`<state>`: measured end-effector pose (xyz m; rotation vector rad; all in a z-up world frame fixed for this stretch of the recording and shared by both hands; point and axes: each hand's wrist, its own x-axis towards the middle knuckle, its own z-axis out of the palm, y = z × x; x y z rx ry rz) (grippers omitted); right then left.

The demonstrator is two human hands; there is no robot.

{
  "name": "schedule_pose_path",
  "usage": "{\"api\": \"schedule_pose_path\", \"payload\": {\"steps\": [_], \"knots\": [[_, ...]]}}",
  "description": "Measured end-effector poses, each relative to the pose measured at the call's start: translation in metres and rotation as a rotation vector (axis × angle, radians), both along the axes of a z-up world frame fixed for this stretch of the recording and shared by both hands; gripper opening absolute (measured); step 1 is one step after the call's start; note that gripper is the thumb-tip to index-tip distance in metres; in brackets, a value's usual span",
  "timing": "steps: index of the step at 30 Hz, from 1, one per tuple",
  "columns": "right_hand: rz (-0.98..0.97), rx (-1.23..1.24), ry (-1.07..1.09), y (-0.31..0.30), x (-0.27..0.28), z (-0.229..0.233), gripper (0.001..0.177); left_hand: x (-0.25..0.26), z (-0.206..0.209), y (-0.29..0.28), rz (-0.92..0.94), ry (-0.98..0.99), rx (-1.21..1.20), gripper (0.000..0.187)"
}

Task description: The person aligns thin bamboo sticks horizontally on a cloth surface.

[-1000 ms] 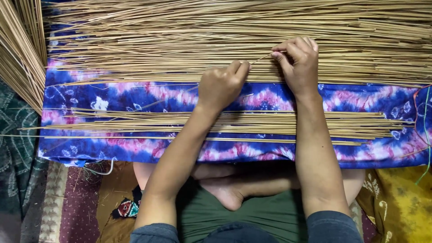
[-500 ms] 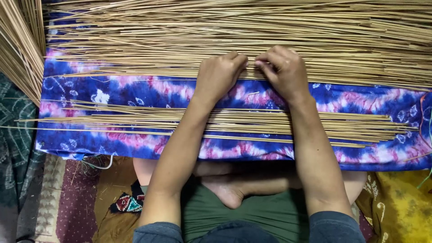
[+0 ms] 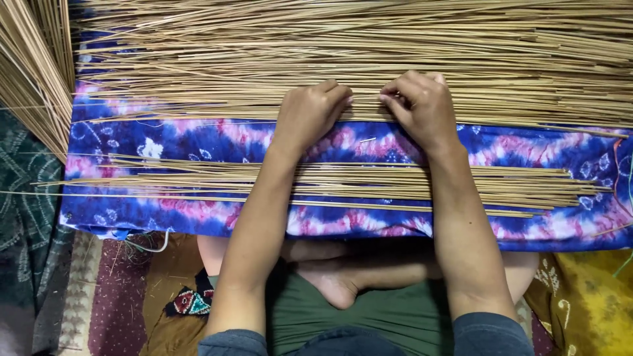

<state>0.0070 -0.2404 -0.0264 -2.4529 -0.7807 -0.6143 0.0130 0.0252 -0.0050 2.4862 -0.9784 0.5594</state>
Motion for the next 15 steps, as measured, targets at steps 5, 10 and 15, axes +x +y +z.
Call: {"api": "schedule_pose_path", "payload": {"steps": [5,10,15], "knots": [[0.023,0.05,0.011,0.014,-0.006,0.003,0.012,-0.006,0.0,-0.01,-0.006,-0.028,-0.001,0.005],[0.079,0.064,0.05,0.012,-0.003,0.005,0.007,-0.004,0.003,-0.005,-0.05,-0.021,-0.011,0.006],[0.058,0.069,0.031,0.01,-0.002,0.003,0.007,-0.004,0.0,-0.004,-0.03,-0.045,-0.002,0.005]]}}
